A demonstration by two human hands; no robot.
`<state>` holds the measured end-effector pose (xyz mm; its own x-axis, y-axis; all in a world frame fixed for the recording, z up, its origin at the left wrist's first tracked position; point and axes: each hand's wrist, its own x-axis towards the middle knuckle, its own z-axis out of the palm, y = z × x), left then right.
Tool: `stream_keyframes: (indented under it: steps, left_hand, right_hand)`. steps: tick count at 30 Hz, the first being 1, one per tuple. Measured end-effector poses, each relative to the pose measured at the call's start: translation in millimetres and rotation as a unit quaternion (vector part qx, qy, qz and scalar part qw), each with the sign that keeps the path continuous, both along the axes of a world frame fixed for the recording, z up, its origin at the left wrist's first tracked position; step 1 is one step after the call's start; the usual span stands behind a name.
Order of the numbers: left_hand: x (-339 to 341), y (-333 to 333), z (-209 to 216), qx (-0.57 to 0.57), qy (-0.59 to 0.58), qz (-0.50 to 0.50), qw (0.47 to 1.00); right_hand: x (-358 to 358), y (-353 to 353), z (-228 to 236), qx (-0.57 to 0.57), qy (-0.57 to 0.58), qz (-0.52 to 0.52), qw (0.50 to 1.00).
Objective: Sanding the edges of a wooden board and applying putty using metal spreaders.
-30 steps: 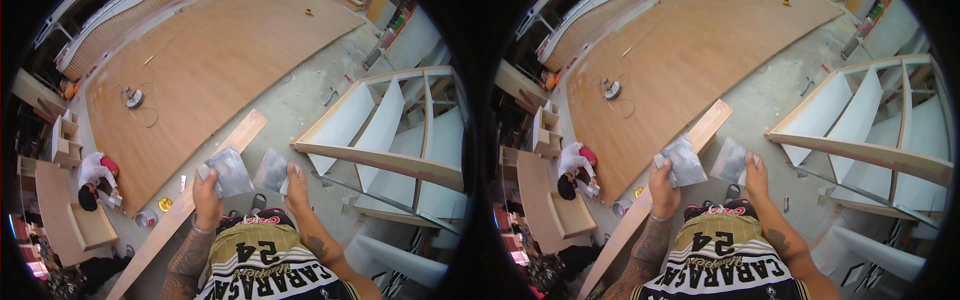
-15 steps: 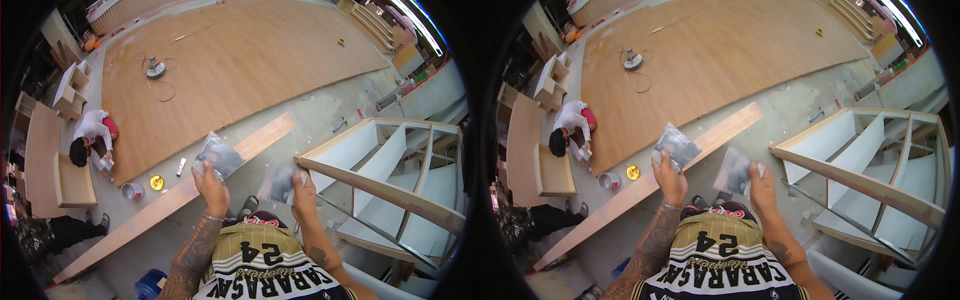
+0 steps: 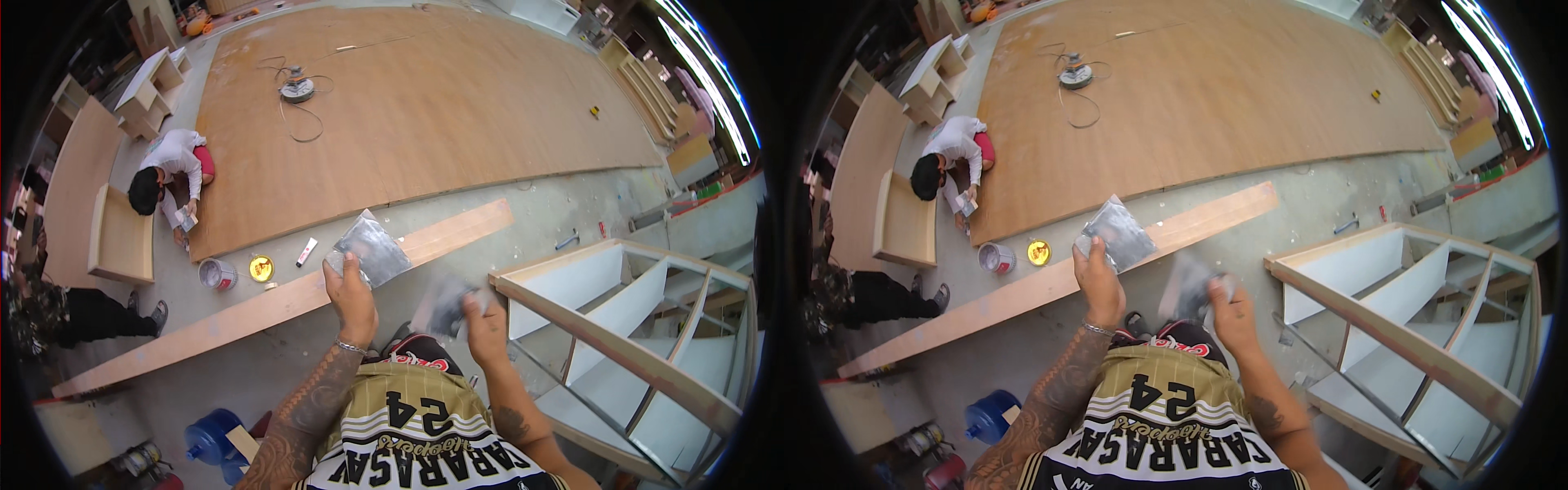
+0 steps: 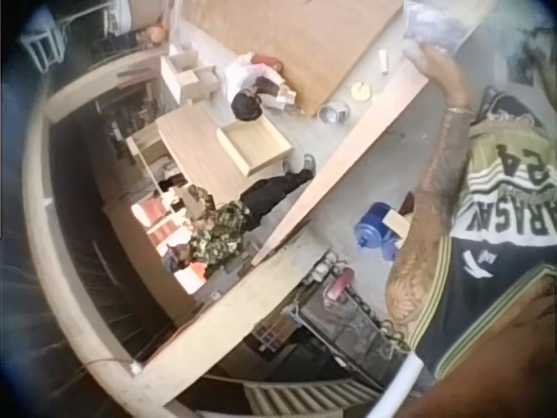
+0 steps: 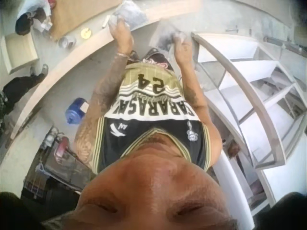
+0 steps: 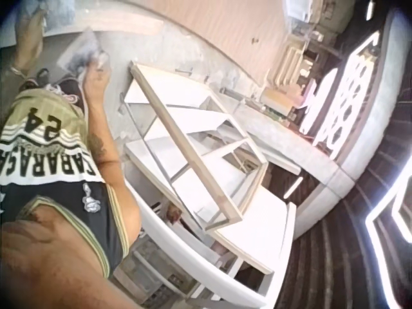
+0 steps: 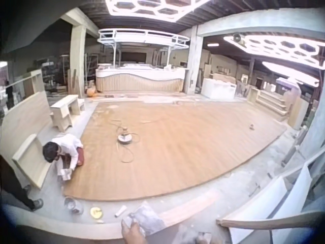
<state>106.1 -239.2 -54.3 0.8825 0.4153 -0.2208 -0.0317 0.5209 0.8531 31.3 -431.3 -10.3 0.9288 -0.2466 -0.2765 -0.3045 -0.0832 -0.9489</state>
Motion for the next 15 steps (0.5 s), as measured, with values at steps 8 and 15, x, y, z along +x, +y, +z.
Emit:
stream_keyframes:
  steps: [8, 15]
  left_hand:
    - [-43, -35, 46, -0.236, 0.004, -0.075, 0.969]
    - [-30, -39, 42, -0.011, -0.022, -0.074, 0.997]
  right_hand:
    - [25, 52, 6, 0.196, -0.281, -0.245, 0.907]
    - [2, 37, -11, 0.164, -0.263, -0.149, 0.939]
